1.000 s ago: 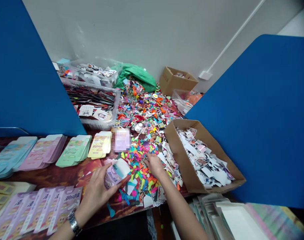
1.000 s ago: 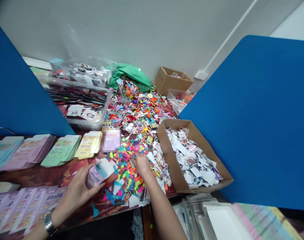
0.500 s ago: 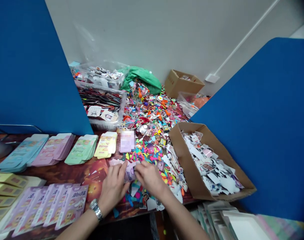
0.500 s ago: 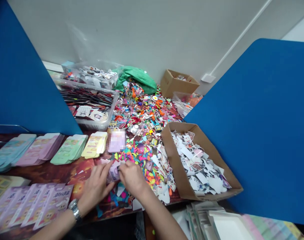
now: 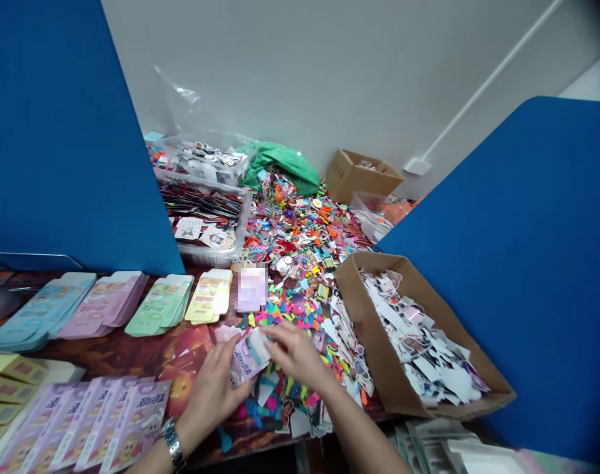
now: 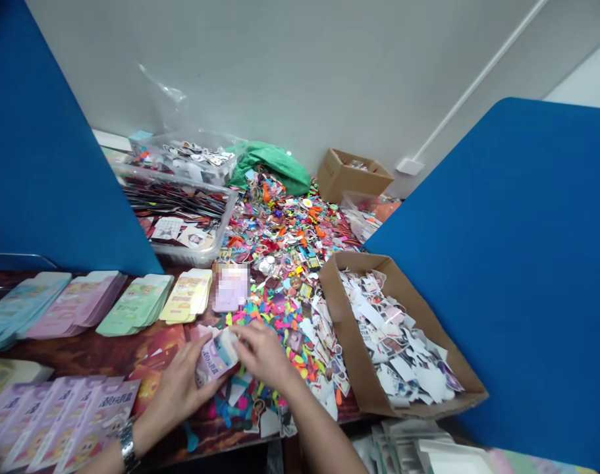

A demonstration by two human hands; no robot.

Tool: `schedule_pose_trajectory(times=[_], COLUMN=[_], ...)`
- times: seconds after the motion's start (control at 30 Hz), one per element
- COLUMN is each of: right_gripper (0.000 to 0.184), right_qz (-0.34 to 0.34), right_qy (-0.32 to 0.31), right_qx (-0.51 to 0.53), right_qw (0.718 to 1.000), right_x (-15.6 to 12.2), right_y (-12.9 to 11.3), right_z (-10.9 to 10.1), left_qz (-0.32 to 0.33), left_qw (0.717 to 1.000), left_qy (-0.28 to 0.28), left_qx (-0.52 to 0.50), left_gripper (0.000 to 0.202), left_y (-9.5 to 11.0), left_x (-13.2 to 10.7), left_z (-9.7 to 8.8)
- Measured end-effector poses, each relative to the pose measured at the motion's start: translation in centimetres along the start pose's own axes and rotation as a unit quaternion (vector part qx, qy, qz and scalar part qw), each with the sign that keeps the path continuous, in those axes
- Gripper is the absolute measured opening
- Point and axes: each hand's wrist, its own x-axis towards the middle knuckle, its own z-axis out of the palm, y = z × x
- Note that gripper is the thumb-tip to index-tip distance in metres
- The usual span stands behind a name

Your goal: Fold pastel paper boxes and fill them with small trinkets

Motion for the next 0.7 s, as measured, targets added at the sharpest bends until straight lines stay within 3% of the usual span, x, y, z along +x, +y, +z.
schedule_pose_trajectory(times=[0.13,0.27,0.33,0.53,0.7], right_gripper=[0.036,0.055,0.055,0.025,0.022], right_qz=[0.133,0.184,0.193,0.181,0.154], right_qy=[0.082,0.108,0.105,0.092,0.098], right_qx=[-0.146,-0.2,-0.208,-0.192,-0.143], right_qw=[0.977,0.956,0.953,0.96,0.973], right_x=[4.9,10.0,11.6,13.7,13.9], right_y=[5.4,9.9,11.1,12.5,10.9], right_z=[-1.1,-0.6,-0.3,-1.4,-4.4], left_qz=[-0.021,-0.007,-0.002,-0.017,-0.05], left_qw=[1.0,1.0,1.0,0.999,0.998], left_qy=[0.001,0.01,0.015,0.034,0.046], left_qx=[-0.008,-0.003,0.004,-0.001,-0.009], left_gripper=[0.069,0.072,0.074,0.072,0.069], left_y=[0.1,-0.1,-0.3,-0.2,0.1], left_x=[0.4,0.0,-0.3,-0.3,0.7], left_z=[-0.5,-0.5,-0.4,-0.4,-0.8])
